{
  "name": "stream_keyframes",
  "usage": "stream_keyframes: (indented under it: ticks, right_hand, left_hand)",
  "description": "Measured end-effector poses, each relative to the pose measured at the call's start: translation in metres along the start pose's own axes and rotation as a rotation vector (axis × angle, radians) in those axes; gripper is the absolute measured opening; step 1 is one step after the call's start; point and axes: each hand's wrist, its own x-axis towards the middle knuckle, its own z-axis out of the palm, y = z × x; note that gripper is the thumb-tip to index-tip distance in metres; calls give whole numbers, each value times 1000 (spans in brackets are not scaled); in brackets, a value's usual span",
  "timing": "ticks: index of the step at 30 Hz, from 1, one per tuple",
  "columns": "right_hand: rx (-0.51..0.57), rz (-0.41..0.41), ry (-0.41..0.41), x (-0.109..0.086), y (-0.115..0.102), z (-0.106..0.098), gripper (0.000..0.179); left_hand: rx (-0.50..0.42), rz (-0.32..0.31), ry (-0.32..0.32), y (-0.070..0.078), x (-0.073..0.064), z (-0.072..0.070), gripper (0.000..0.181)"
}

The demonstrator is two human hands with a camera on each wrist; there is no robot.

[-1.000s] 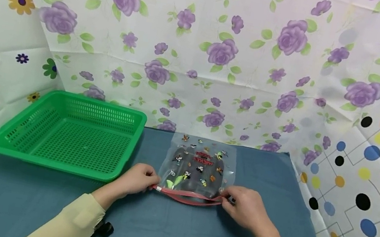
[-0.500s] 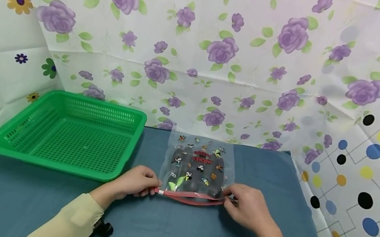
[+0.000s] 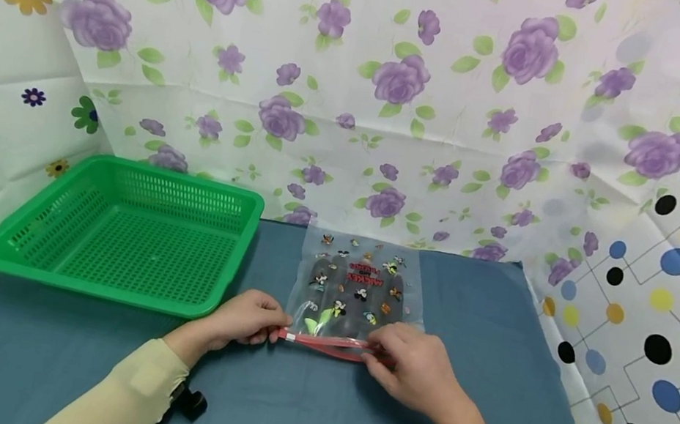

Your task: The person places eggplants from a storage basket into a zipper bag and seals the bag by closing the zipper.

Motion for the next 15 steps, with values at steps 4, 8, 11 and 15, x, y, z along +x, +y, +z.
stream_keyframes:
  ticks: [4, 8, 11, 15]
  right_hand:
    - [-22, -23, 5, 13, -10, 6, 32]
    - [-34, -47, -22, 26, -21, 15, 34]
    - [-28, -70, -38, 35, -27, 22, 32]
    - [-6, -95, -52, 45, -34, 30, 30]
  left_hand:
    - [-1, 7, 7, 2, 0, -1, 40]
    - [0, 16, 4, 3, 0, -2, 40]
    - [-2, 26, 4, 2, 0, -2, 41]
    - [-9, 23, -1, -3, 2, 0, 41]
